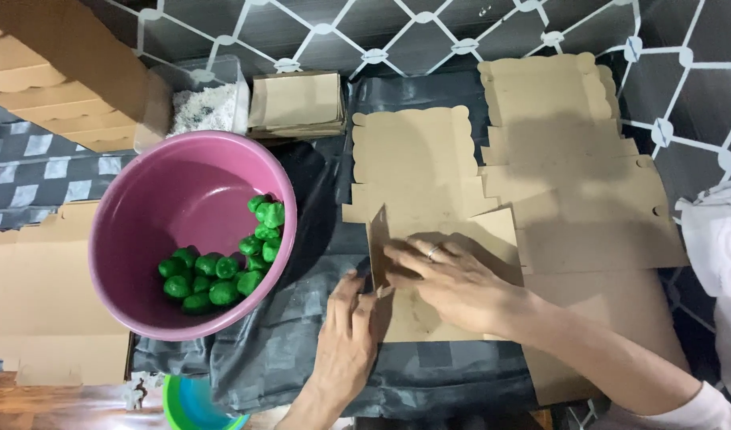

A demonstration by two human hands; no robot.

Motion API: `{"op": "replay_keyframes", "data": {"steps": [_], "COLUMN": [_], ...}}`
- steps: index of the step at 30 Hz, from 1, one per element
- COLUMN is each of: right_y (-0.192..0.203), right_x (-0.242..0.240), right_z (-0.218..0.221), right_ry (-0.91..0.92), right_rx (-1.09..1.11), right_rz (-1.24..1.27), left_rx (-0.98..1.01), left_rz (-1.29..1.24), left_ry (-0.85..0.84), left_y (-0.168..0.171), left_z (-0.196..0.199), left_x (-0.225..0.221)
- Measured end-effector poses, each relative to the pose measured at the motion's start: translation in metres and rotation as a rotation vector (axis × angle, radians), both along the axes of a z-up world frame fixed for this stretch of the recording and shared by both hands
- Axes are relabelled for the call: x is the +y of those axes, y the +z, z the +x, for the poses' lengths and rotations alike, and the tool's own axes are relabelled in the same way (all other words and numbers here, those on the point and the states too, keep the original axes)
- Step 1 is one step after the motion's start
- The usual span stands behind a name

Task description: Packing green snacks into cardboard boxes and folding new boxes from flat cardboard templates

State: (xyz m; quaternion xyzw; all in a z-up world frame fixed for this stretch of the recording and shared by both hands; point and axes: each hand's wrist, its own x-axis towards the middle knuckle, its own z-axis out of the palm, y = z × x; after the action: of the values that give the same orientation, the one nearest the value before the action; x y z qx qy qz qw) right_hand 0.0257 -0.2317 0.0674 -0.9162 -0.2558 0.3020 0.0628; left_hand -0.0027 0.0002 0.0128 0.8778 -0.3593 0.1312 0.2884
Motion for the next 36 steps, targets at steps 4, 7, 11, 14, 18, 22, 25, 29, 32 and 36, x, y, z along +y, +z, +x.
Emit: {"op": "replay_keyframes", "data": {"steps": [4, 7, 11, 14, 18, 22, 25, 29, 32, 36], "right_y": [0.012, -0.024, 0.0, 0.017, 0.051, 0.041, 0.041, 0.04, 0.019, 0.03], "right_x": [0.005, -0.004, 0.0, -0.009, -0.043, -0.091, -0.103, -0.096, -0.1, -0.091], "right_z": [0.007, 0.002, 0.006, 0.014, 0.016, 0.009, 0.003, 0.011, 0.014, 0.02], "right_ry": [-0.013, 0.086, -0.014, -0.002, -0.14, -0.447, -0.718, -0.939, -0.962, -1.033], "right_rx": [0.093, -0.19, -0.05, 0.004, -0.35, -0.609, -0.517, -0.259, -0.301, -0.218], "right_rz": [-0.076, 0.06, 0.109, 0.056, 0.149, 0.352, 0.251, 0.093, 0.061, 0.143], "left_rx": [-0.22, -0.335, -0.201, -0.244, -0.236, -0.249, -0.24, -0.242, -0.341, -0.279], "left_rz": [-0.05, 0.138, 0.292, 0.336, 0.36, 0.367, 0.31, 0.347, 0.355, 0.49], "left_ry": [-0.094, 0.073, 0.203, 0.364, 0.414, 0.403, 0.352, 0.291, 0.331, 0.444], "left_y": [0.0, 0.009, 0.009, 0.023, 0.024, 0.033, 0.044, 0.055, 0.051, 0.025], "left_z": [0.001, -0.002, 0.001, 0.002, 0.004, 0.006, 0.013, 0.047, 0.079, 0.108], "left_x": [0.003, -0.006, -0.011, -0.015, -0.015, -0.014, -0.014, -0.019, -0.028, -0.04]}}
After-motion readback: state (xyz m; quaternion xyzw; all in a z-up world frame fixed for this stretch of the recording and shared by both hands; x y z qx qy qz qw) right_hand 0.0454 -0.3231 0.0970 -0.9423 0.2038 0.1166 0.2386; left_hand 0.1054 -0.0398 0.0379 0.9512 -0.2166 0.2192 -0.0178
